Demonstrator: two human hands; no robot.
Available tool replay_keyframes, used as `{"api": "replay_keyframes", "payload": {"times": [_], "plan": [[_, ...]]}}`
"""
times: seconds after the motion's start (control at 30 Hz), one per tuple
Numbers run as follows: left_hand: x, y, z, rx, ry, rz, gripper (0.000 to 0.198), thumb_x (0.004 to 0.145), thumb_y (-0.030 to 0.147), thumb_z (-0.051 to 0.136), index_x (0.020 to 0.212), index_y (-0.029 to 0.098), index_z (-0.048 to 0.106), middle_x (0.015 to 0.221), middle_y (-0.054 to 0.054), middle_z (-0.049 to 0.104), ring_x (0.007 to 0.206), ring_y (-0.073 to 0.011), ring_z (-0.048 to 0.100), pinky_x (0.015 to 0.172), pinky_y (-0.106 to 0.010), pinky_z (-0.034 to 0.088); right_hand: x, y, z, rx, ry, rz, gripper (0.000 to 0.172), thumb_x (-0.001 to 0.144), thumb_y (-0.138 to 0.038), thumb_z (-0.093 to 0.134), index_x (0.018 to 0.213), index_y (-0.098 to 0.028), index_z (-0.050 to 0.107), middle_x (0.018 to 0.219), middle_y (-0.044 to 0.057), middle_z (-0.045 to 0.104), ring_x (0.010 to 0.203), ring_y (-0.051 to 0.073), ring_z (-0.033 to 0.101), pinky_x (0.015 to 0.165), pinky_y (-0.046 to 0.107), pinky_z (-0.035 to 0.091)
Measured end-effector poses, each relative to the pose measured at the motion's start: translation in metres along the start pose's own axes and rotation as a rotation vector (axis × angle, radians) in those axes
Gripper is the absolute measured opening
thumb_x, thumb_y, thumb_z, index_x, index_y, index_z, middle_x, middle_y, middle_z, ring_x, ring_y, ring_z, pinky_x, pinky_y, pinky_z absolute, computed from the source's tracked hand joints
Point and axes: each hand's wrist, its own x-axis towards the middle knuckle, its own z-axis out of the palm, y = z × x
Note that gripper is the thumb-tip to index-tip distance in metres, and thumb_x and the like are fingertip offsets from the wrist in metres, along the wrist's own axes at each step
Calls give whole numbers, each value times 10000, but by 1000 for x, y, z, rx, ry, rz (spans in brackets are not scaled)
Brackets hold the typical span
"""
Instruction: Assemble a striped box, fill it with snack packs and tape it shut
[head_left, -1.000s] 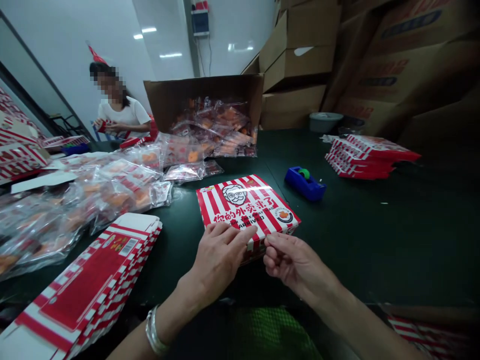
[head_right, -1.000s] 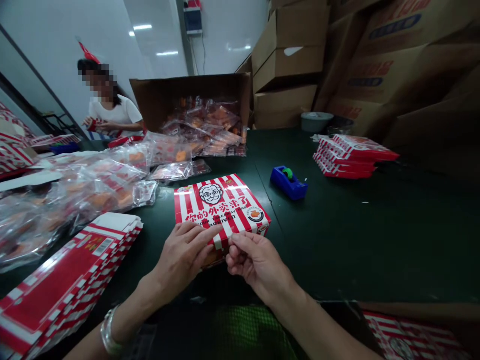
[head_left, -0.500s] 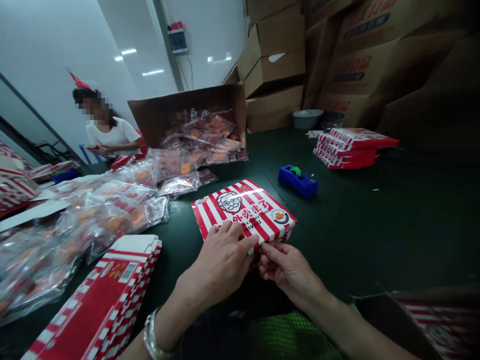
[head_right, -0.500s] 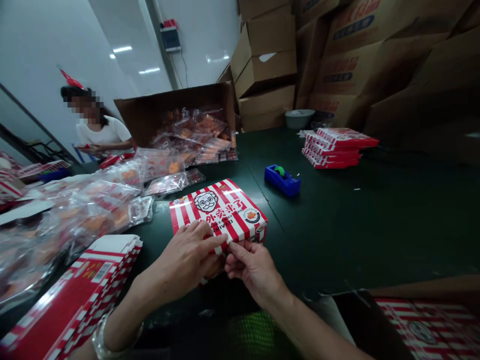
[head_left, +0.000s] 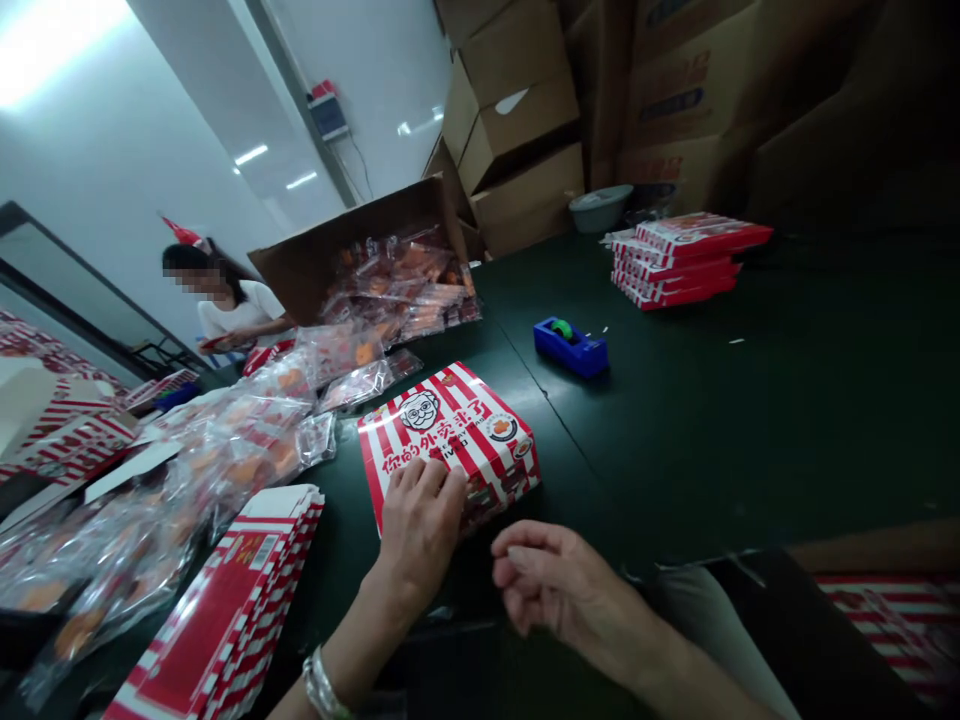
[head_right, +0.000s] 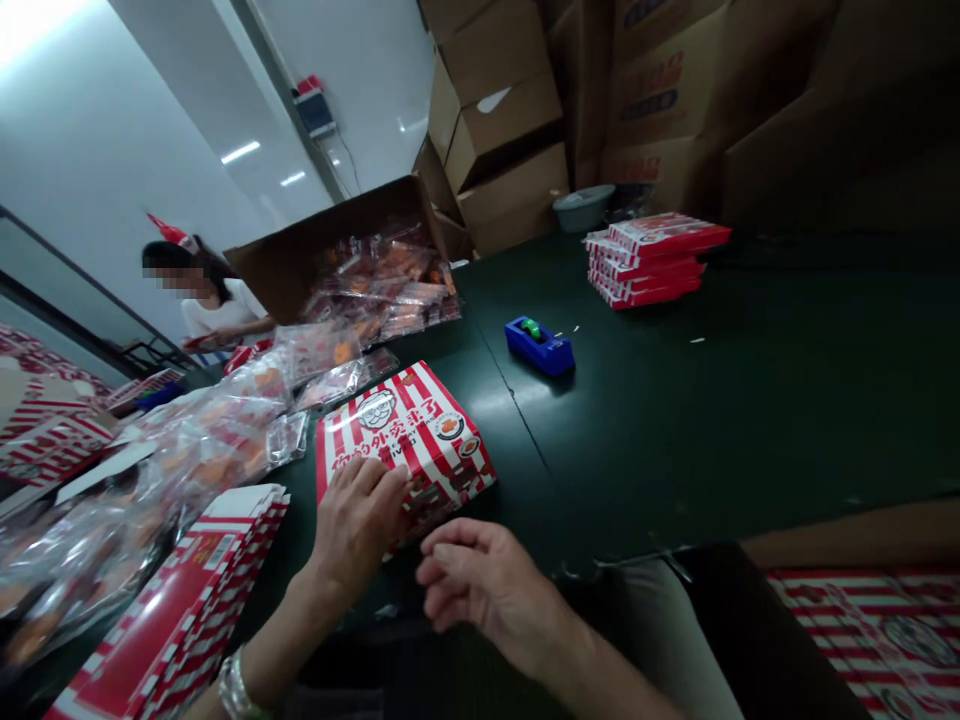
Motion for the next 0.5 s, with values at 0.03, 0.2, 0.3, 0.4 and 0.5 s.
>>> {"api": "replay_keyframes", "payload": {"times": [0.03,0.2,0.3,0.4,0.5], "plan": [[-1,2,1,21,1,3,61,858,143,541,834,174,588,741,-43,564,720,-219,474,648,-347,416,-3,-13,-8,-99,13,-60,296,661,-335,813,808,-123,668,679,32,676,485,90,590,462,188,468],[7,19,-3,83,-162,-97,84,846,108,543,796,174,552,805,-45,593,759,-216,531,710,-381,450,48,-98,-26,-414,320,-559,292,641,-345,816,837,-183,672,756,-6,667,653,90,581,586,167,466],[17,14,-18,-56,-288,-208,89,815,220,633,847,160,577,877,-72,621,836,-249,566,792,-466,458,98,-125,-19,-445,301,-395,318,677,-347,785,933,-206,661,970,25,675,897,155,612,673,206,497],[13,-13,-30,-502,-130,-477,317,734,365,725,958,172,612,1068,-104,619,1041,-290,545,935,-517,409,124,-128,-15,-477,241,-181,325,748,-427,715,915,-160,635,984,102,677,892,212,642,673,290,525],[-6,-42,-17,-1097,225,-1082,443,804,492,609,1118,183,566,1242,-118,573,1193,-272,503,1025,-463,383,128,-119,-14,-485,171,-18,370,811,-501,625,943,-156,614,917,124,695,823,227,671,683,338,537]]}}
